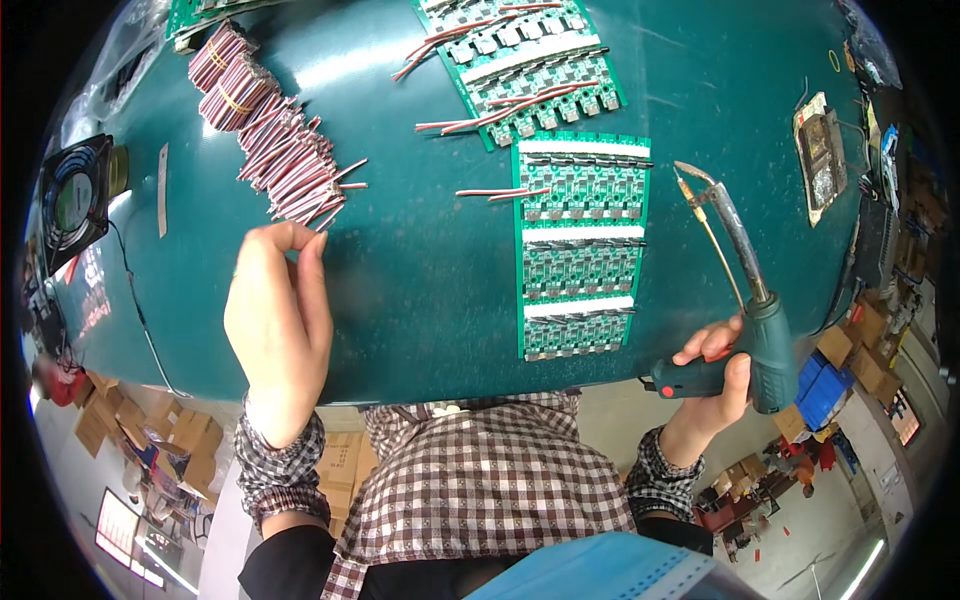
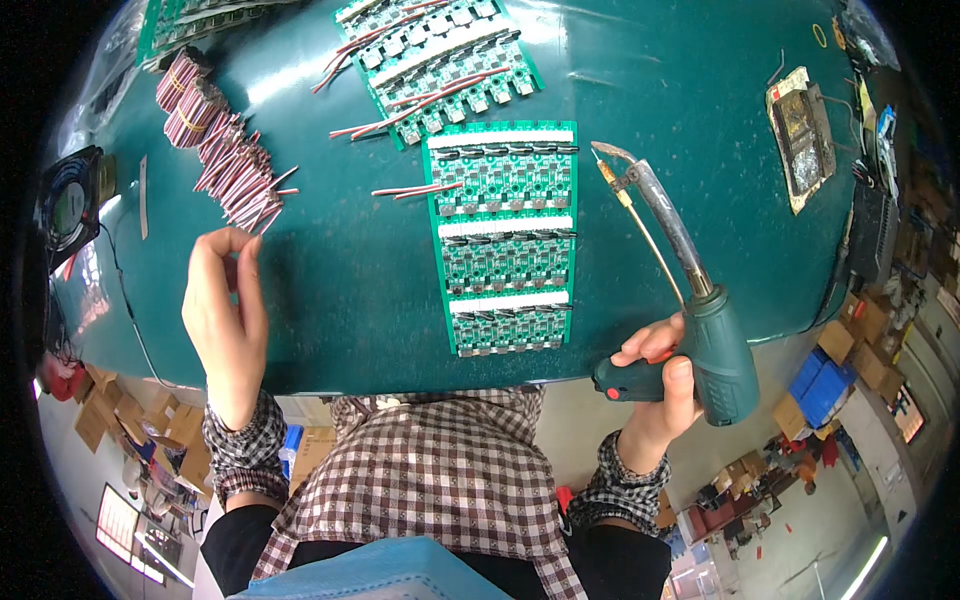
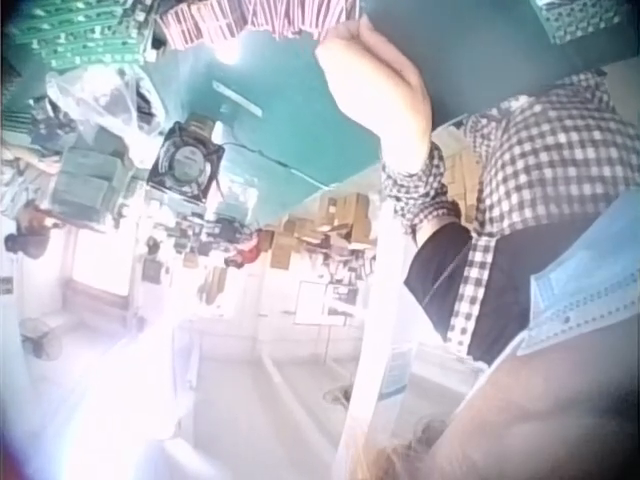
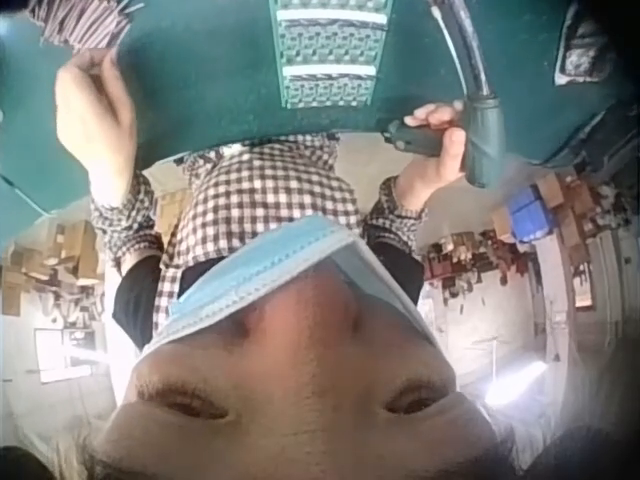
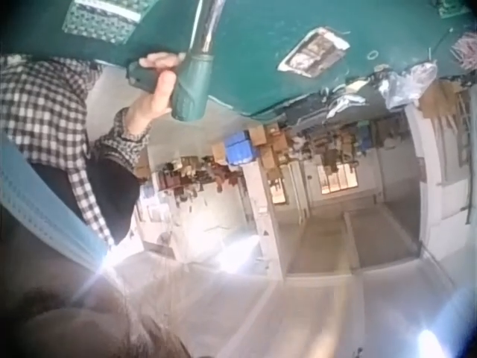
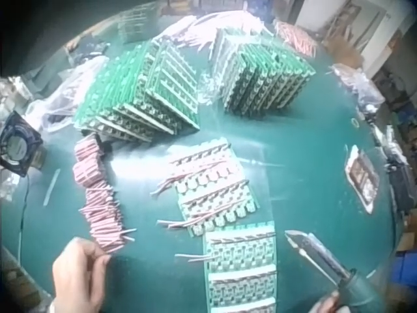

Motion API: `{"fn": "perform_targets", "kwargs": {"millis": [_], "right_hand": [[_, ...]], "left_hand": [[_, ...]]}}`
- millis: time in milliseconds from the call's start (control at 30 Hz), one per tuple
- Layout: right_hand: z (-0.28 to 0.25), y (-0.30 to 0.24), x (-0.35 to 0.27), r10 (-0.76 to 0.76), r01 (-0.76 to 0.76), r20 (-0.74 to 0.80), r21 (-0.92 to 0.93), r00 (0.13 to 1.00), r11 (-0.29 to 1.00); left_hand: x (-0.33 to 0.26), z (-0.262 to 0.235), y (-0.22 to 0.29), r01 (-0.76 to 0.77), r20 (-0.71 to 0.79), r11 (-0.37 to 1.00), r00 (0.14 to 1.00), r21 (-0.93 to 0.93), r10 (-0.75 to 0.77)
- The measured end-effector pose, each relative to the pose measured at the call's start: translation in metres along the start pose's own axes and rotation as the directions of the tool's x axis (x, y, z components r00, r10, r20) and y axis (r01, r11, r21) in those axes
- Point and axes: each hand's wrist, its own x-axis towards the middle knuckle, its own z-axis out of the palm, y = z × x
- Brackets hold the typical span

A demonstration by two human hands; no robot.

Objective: The person solders wires onto LED strip components on a circuit board assembly using a soldering gun.

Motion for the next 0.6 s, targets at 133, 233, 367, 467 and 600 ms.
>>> {"fn": "perform_targets", "kwargs": {"millis": [133,233,367,467,600], "right_hand": [[0.0,0.003,-0.001,0.005,-0.006,0.01,0.026,1.0,1.0],[-0.001,0.005,-0.001,0.0,0.0,0.024,0.034,1.0,0.999],[-0.001,0.004,-0.001,-0.021,0.019,0.057,0.033,0.998,0.999],[0.0,0.003,-0.003,-0.019,0.018,0.052,0.032,0.998,0.999],[0.002,0.005,-0.003,-0.006,0.005,0.042,0.019,0.999,1.0]], "left_hand": [[0.0,-0.002,0.012,0.139,0.08,0.937,0.99,-0.321,-0.119],[0.014,0.0,0.035,0.341,0.37,0.672,0.923,-0.658,-0.106],[0.039,0.033,0.041,0.485,0.563,0.429,0.823,-0.762,0.068],[0.045,0.039,0.045,0.539,0.628,0.429,0.773,-0.725,0.09],[0.043,0.038,0.045,0.374,0.538,0.579,0.832,-0.724,0.137]]}}
